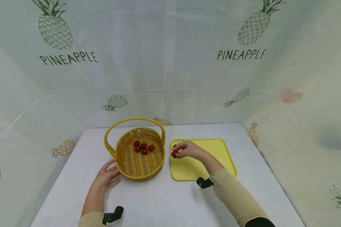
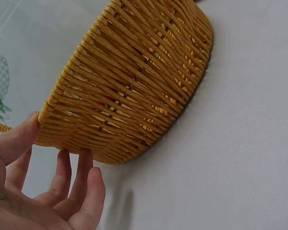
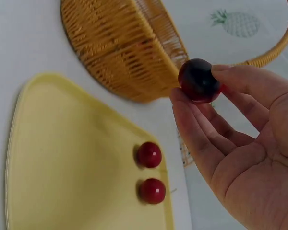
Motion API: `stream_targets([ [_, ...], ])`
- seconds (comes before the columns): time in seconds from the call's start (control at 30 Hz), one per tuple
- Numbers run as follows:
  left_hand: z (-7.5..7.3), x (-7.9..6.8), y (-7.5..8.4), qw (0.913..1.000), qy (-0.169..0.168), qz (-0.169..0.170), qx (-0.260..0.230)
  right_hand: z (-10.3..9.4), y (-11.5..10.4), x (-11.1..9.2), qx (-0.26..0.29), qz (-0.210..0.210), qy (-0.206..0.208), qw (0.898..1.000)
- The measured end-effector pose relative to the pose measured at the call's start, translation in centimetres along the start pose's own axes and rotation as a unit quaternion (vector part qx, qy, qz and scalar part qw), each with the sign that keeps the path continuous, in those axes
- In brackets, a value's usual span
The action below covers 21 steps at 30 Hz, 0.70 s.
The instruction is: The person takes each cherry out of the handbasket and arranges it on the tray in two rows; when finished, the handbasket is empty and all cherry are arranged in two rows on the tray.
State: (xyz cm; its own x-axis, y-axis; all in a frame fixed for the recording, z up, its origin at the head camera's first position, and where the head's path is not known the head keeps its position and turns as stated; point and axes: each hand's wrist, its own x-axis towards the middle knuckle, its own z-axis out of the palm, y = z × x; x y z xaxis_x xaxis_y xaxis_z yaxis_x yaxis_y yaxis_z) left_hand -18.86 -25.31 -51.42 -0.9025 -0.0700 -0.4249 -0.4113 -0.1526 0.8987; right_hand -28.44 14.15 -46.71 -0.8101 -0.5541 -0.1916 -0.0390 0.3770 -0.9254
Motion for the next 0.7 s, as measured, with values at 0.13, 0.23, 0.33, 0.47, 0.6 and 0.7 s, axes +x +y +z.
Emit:
stream_targets([
  [0.13, 0.0, 0.0, 0.0, 1.0000, -0.001, 0.000, 0.000, -1.0, 1.0, -0.4, 0.005, 0.015, 0.021, 1.000],
  [0.23, 0.1, 0.0, 0.0, 1.0000, 0.001, 0.002, 0.005, -1.8, 1.8, -0.7, -0.005, 0.028, 0.041, 0.999],
  [0.33, 0.1, -0.1, -0.1, 0.9999, 0.000, 0.003, 0.010, -2.6, 2.8, -0.8, -0.014, 0.040, 0.061, 0.997],
  [0.47, 0.1, 0.0, -0.1, 1.0000, 0.002, 0.000, 0.006, -3.2, 3.7, -0.9, -0.010, 0.053, 0.085, 0.995],
  [0.6, 0.0, 0.0, -0.1, 1.0000, 0.002, 0.000, 0.001, -3.7, 4.0, -1.1, -0.007, 0.061, 0.097, 0.993],
  [0.7, 0.0, 0.0, 0.0, 1.0000, 0.000, 0.002, 0.000, -4.0, 4.4, -1.1, -0.011, 0.064, 0.108, 0.992],
])
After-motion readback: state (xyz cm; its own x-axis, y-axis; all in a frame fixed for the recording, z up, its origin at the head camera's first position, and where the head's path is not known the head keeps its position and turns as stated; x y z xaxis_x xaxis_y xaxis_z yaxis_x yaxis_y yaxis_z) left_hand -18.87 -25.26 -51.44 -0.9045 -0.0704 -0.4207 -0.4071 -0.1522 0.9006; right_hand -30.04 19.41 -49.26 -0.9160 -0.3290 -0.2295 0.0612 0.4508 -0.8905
